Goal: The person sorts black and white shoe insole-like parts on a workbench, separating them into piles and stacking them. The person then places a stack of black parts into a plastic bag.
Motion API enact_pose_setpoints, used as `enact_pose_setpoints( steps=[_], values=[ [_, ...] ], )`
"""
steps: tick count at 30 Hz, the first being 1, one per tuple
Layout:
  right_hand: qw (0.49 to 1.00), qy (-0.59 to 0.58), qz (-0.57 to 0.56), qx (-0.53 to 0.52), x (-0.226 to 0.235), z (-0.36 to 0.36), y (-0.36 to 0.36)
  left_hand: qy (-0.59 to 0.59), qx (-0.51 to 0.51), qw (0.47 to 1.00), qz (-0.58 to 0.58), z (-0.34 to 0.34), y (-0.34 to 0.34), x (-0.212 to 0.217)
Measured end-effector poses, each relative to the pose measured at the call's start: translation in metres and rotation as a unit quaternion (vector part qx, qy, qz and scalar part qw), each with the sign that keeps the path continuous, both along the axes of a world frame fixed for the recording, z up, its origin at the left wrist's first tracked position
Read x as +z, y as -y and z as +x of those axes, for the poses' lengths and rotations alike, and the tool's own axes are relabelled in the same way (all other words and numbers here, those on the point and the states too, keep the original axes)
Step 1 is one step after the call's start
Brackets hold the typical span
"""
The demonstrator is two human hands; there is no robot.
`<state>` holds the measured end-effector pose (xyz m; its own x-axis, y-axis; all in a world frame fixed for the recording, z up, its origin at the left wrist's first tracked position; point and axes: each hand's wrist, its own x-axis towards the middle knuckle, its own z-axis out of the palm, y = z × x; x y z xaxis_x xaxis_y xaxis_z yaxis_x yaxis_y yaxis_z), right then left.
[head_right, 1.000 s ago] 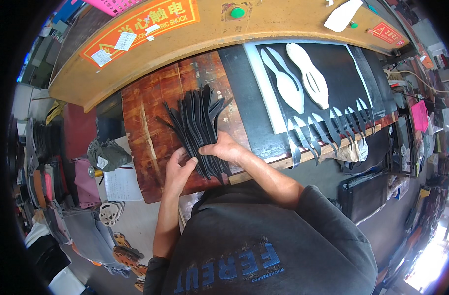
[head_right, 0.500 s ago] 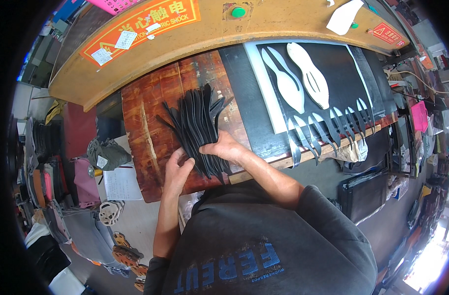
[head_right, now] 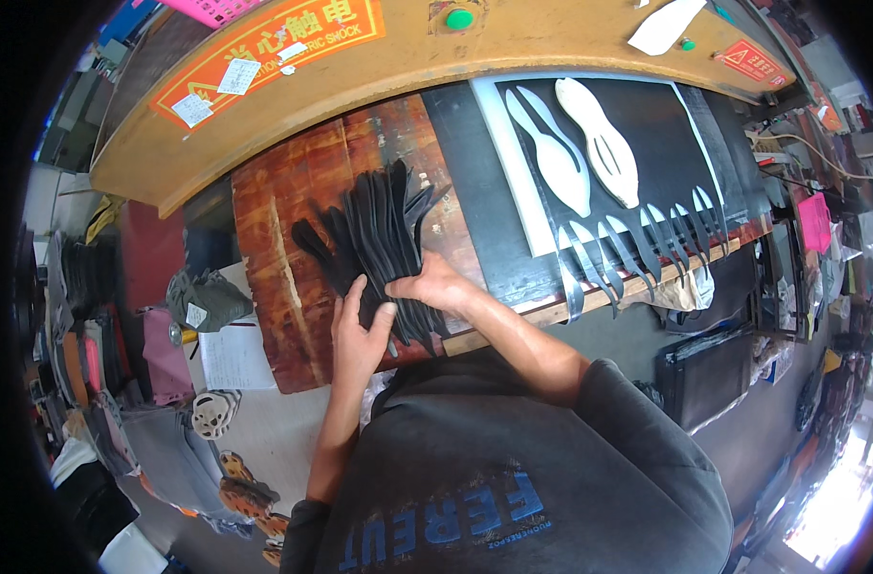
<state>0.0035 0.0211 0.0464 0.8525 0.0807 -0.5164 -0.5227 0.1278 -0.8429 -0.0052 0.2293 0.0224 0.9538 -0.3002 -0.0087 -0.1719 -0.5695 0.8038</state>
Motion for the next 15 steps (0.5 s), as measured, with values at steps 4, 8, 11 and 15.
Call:
enact_pose_setpoints(
  steps=[4,8,11,15],
  values=[
    [1.0,0.022,-0.011,-0.017,-0.002,0.0,-0.002,-0.023,0.023,0.999,-0.02,0.002,0.0,-0.003],
    [1.0,-0.003,-0.011,-0.004,-0.006,0.0,0.001,-0.044,-0.001,0.999,-0.031,0.007,-0.008,-0.004],
    [0.999,0.032,-0.013,-0.019,-0.014,-0.002,0.0,-0.032,0.035,0.998,-0.045,0.007,-0.015,-0.008],
    [0.952,0.195,-0.229,-0.055,-0.026,-0.013,-0.011,-0.042,0.119,0.991,-0.045,0.001,-0.024,-0.023]
  ],
)
